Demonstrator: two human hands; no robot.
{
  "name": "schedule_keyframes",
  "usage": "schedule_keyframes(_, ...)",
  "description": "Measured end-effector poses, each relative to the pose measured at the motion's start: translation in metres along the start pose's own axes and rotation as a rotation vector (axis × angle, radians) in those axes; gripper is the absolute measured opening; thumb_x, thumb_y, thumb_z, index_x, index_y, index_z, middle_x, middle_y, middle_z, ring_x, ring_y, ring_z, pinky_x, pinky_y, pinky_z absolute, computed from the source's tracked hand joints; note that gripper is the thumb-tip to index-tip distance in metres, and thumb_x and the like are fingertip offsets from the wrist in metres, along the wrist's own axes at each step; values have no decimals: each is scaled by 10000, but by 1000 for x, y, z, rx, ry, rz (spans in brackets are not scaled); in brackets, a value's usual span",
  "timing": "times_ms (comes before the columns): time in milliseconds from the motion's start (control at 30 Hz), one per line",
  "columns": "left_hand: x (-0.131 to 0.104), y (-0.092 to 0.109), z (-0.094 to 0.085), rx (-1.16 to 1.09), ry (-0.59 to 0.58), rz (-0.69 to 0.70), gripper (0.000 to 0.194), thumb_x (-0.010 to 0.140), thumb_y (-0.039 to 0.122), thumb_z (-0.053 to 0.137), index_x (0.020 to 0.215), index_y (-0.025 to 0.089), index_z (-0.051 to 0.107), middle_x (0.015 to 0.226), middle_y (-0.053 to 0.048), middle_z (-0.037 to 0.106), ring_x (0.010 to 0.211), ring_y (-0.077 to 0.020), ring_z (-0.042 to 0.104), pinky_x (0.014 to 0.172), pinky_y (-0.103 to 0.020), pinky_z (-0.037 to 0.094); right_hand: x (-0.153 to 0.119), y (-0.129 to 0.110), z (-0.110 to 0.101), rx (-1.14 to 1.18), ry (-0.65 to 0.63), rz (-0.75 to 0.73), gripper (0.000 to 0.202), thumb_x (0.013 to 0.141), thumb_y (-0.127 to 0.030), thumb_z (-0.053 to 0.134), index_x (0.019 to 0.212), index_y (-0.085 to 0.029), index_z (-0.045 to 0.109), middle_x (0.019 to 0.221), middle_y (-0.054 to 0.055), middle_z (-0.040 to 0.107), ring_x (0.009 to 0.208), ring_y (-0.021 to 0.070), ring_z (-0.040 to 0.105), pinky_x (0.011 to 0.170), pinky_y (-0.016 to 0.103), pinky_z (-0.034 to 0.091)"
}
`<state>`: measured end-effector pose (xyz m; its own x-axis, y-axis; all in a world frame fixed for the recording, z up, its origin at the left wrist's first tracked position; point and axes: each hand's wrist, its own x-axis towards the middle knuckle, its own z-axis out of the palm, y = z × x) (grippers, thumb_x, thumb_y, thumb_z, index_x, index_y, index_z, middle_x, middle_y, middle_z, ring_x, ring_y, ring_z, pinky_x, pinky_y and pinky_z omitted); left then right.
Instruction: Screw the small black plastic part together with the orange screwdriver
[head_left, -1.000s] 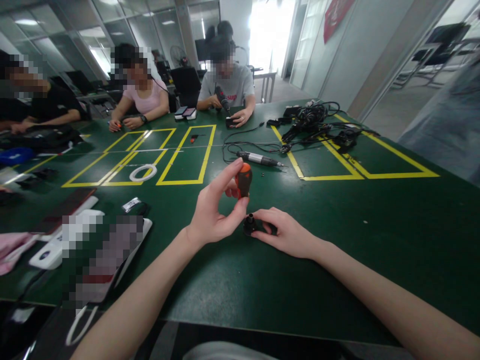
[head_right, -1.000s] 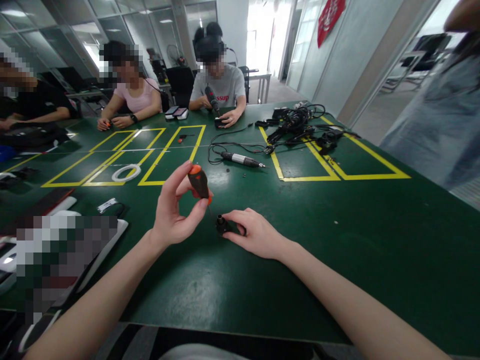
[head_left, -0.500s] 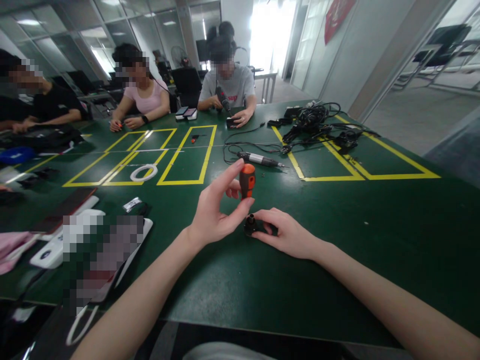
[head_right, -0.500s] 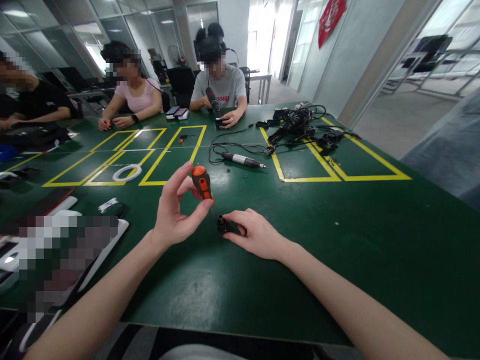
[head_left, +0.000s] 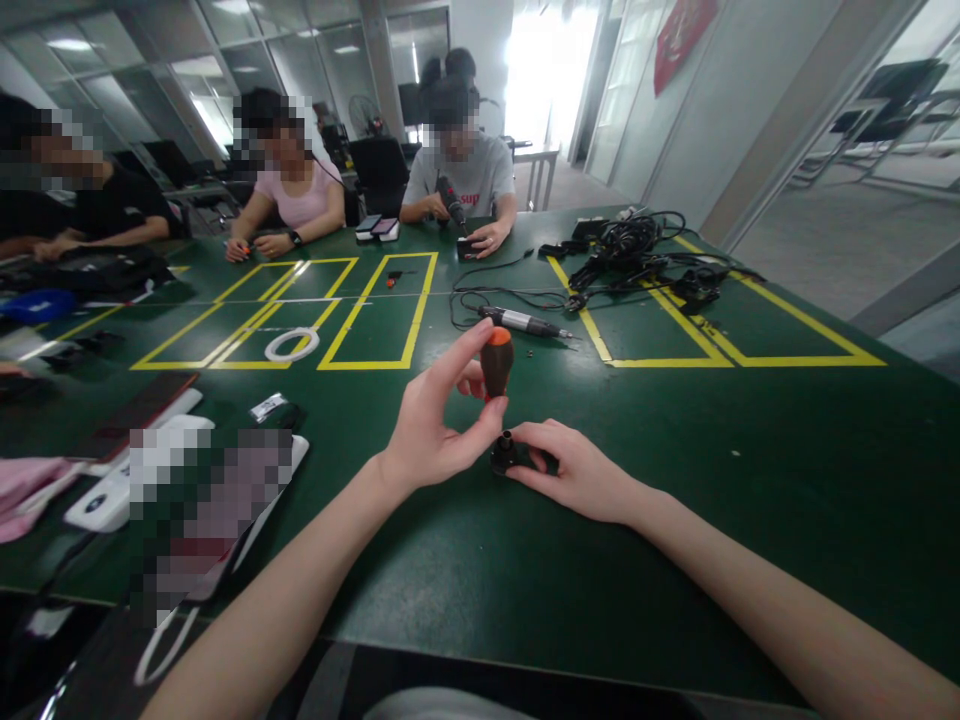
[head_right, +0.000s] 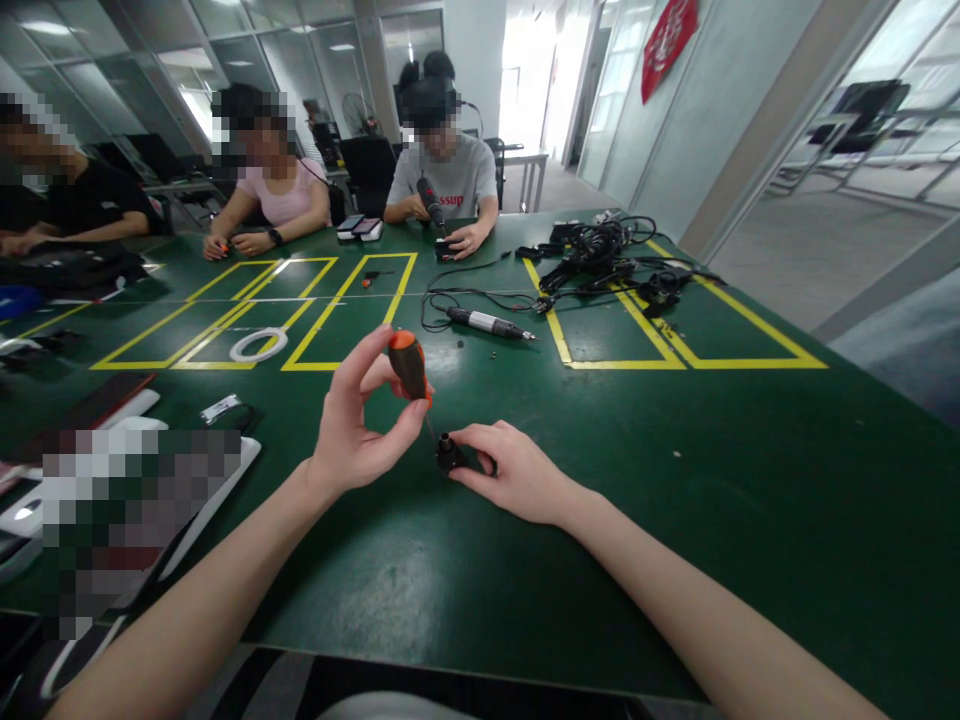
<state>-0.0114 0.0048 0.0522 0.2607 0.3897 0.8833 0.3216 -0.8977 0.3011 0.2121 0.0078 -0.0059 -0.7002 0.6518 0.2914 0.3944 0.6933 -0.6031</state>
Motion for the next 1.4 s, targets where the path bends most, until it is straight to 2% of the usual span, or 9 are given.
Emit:
schedule_keyframes(133,-1,-2,0,25,12,14,712,953,227,729,1595,258,422,1325,-103,719,845,-110,672,749,-230,565,0,0,1,3,4,-11,205,1025,-307,689,1184,-177,690,799,-2,650,685,164,590,766,311,445)
schedule_keyframes(300,0,1,-2,-53,-38,-10,727,967,135,664,1626,241,376,1396,-157,697,970,-167,757,825,-289,588,1,-1,1,4,-4,6,216,1034,-328,673,1181,-171,692,813,3,666,661,150,573,776,315,450)
schedule_keyframes(433,1,1,-1,-37,-38,-25,751,967,134,672,1637,260,355,1178,-89,777,848,-139,725,763,-272,565,1,-1,0,5,-11,9,225,1040,-345,657,1181,-174,694,815,9,673,664,153,571,784,318,460)
schedule_keyframes(533,0,-1,0,5,-1,-8,783,943,200,742,1630,267,373,1039,-34,765,762,-117,647,688,-244,531,1,-1,0,7,-2,1,228,1040,-345,656,1187,-173,690,805,7,665,660,154,571,783,319,462)
schedule_keyframes(633,-1,-2,0,14,7,0,759,945,258,758,1616,277,405,1161,-65,751,763,-109,616,671,-240,525,0,-1,0,-1,3,4,226,1042,-355,656,1186,-185,694,793,3,657,670,162,581,783,319,467)
schedule_keyframes(733,0,0,-2,-16,-29,-9,722,974,219,693,1627,269,389,1246,-103,748,825,-132,675,716,-270,539,1,-1,0,-7,5,6,224,1040,-355,663,1185,-188,698,785,-1,647,665,163,582,780,318,466)
schedule_keyframes(933,1,1,-1,-43,-34,-28,762,959,115,651,1648,251,356,1112,-76,785,813,-128,697,730,-260,543,1,-1,0,7,0,14,228,1040,-362,652,1167,-179,701,784,3,647,666,161,567,773,317,461)
schedule_keyframes(1133,-1,-2,2,-14,-4,-4,767,946,194,742,1626,288,400,1378,-116,705,826,-105,656,699,-237,544,1,0,1,8,-1,18,238,1033,-370,658,1170,-179,696,782,3,644,679,169,569,785,327,469)
schedule_keyframes(1400,0,1,-1,-56,-50,-28,762,959,92,632,1645,258,346,1222,-101,769,868,-144,734,750,-276,550,1,0,1,-6,1,16,218,1033,-349,676,1174,-185,703,782,0,641,671,164,576,776,317,463)
